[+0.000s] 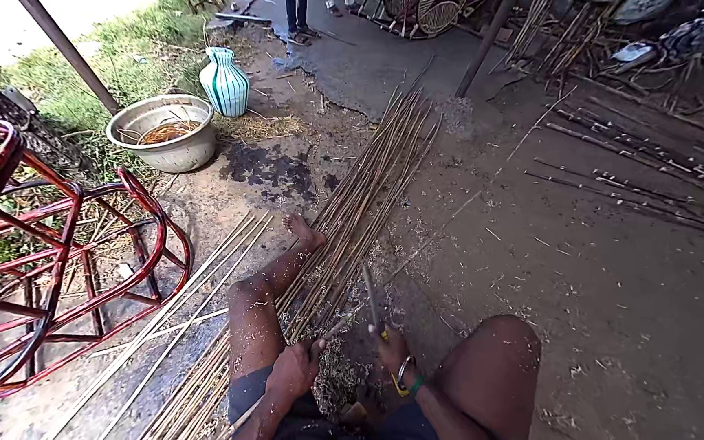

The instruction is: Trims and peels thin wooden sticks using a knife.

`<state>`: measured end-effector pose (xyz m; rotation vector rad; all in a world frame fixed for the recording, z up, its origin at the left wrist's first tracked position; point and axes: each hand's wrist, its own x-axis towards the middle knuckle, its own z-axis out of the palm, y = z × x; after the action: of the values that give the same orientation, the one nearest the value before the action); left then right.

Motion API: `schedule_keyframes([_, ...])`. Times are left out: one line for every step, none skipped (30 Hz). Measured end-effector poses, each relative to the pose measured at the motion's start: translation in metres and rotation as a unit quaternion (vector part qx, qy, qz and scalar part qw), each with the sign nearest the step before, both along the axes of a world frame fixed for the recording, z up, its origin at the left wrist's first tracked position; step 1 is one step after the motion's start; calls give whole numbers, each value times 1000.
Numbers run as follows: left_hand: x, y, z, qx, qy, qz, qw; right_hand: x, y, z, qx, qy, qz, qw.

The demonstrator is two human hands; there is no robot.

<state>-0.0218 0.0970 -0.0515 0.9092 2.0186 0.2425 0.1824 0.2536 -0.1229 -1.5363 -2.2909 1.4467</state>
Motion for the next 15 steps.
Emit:
schedule_keyframes([0,-3,-2,1,-7,0,1000,0,-6,6,-4,-11,48,999])
schedule_keyframes([-2,-3,-2,5,-13,1,1000,1,-4,10,-4,-22,67,997])
schedule_keyframes([-5,2,-1,13,-15,2,1000,0,7,10,8,-37,53,998])
schedule_keyframes([-4,4,-1,16,-18,7,1000,1,15,7,16,-36,12,999])
schedule_keyframes([-4,4,-1,15,-21,11,1000,0,14,2,8,-15,-19,1000])
schedule_keyframes([-5,4,-1,12,-20,11,1000,-3,10,2,0,-18,9,1000])
schedule_keyframes([-6,4,-3,9,-21,9,1000,-6,3,11,-3,-45,83,996])
schedule_keyframes([-8,6,-4,12,-23,6,1000,-9,-2,18,4,-71,144,987])
schedule_keyframes([-11,9,-4,20,-28,5,999,-12,0,19,12,-70,139,988])
schedule_keyframes([-11,10,-5,26,-35,6,999,-10,4,13,15,-45,77,996])
schedule_keyframes([-10,9,-5,28,-46,6,999,-9,5,6,12,-14,5,1000])
schedule_keyframes([-11,9,-6,30,-52,5,998,-11,7,3,12,2,-14,1000])
schedule_keyframes([-13,8,-8,31,-51,4,998,-14,7,6,10,1,17,1000])
schedule_keyframes([-13,3,-9,28,-51,1,998,-11,4,11,3,-13,53,999])
schedule_keyframes([-13,3,-9,29,-51,-2,998,-8,10,13,3,-28,65,997])
